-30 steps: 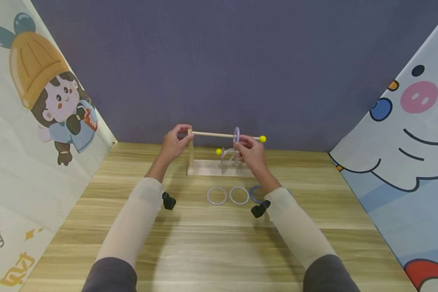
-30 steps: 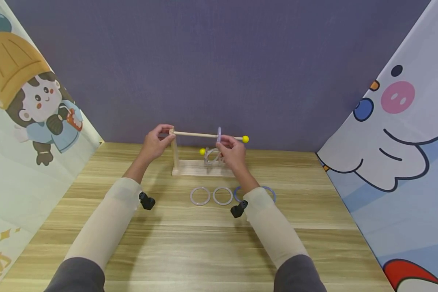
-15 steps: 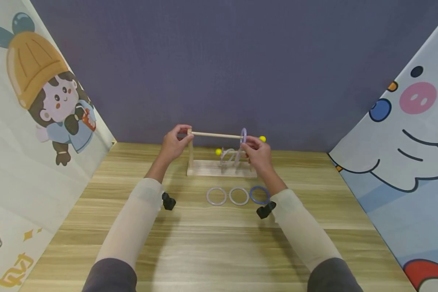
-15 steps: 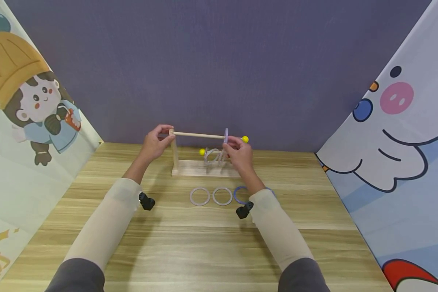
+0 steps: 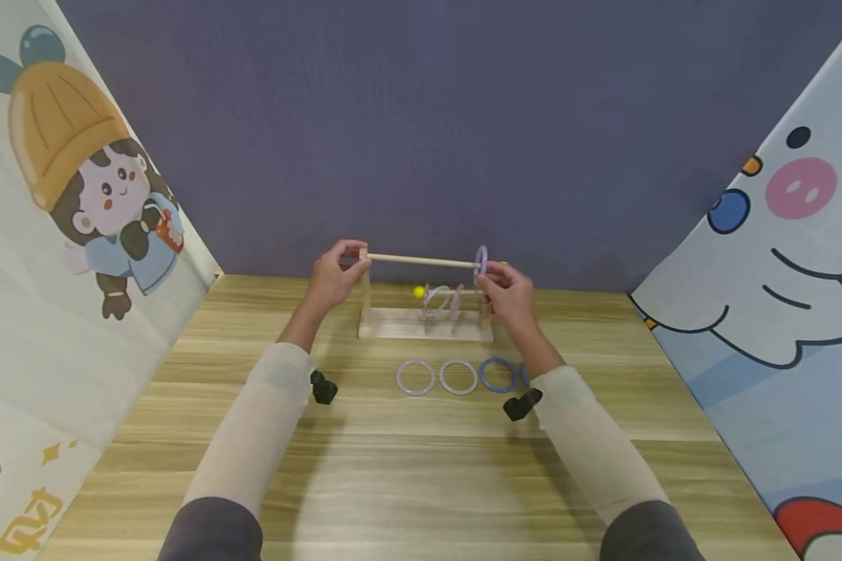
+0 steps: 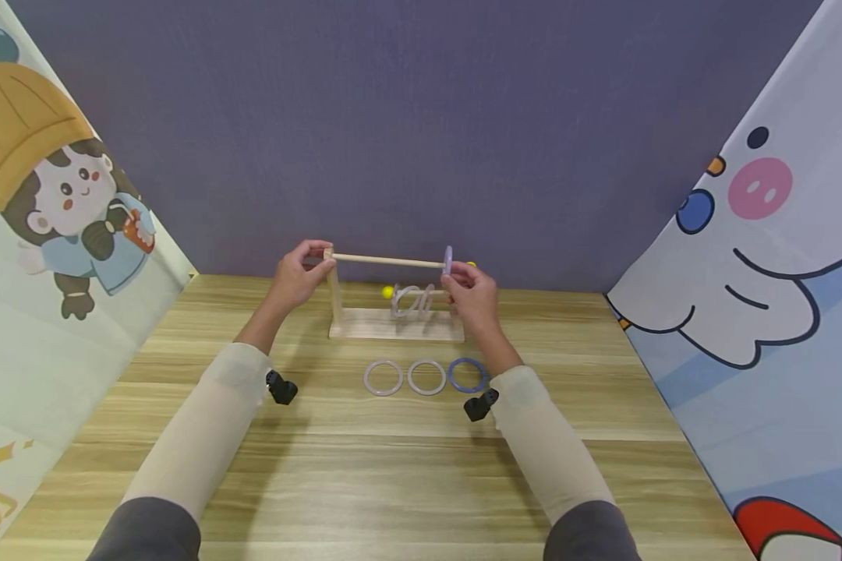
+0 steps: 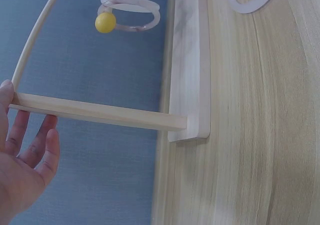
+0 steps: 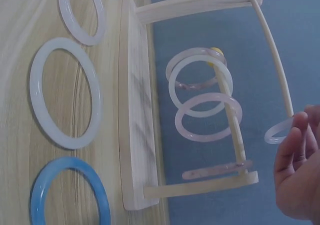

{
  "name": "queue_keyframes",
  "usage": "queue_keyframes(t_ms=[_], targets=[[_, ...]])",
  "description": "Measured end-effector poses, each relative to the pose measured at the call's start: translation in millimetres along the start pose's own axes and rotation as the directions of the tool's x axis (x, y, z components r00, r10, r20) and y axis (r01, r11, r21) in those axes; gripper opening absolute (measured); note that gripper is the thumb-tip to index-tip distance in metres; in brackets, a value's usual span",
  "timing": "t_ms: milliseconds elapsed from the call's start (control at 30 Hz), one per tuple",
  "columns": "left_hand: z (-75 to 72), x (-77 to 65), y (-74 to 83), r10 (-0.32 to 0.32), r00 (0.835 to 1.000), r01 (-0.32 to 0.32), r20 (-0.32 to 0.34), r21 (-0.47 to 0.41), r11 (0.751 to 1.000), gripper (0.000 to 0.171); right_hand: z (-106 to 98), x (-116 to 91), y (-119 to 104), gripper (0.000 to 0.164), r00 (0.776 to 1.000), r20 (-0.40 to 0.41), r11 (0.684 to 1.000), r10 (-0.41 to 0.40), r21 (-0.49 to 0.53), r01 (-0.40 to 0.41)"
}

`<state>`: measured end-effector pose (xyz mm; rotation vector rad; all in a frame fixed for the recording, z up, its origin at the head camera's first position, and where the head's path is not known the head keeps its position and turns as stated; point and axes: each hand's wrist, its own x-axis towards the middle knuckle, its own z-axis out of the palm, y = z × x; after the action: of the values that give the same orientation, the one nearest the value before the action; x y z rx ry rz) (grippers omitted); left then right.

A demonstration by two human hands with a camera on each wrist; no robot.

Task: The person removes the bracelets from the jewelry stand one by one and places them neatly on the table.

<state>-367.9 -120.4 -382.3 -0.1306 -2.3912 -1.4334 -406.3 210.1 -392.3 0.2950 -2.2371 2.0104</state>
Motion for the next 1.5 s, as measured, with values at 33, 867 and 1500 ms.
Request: queue_keyframes(t_ms=[33, 867, 1500], targets=[[-0.6, -0.9, -0.1, 0.000, 1.000, 0.000, 0.003, -0.002, 1.000, 0.042, -1.0, -1.1, 0.4, 0.034, 1.000, -0.003, 1.000, 0.005, -0.001, -0.005], [-6.1, -1.4, -6.8, 0.009, 1.000, -0.010, 0.013, 0.009, 1.000, 0.040, -31.7, -0.9, 13.1, 0.033, 0.997, -0.074, 0.999, 0.010, -0.052, -0.014], [-6.8, -1.4, -3.5, 0.011, 1.000, -0.011, -0.001, 0.002, 1.000, 0.041, -68.1, -2.7, 27.4, 0.038, 0.995, -0.033, 0.974, -0.095, -0.211, 0.086]])
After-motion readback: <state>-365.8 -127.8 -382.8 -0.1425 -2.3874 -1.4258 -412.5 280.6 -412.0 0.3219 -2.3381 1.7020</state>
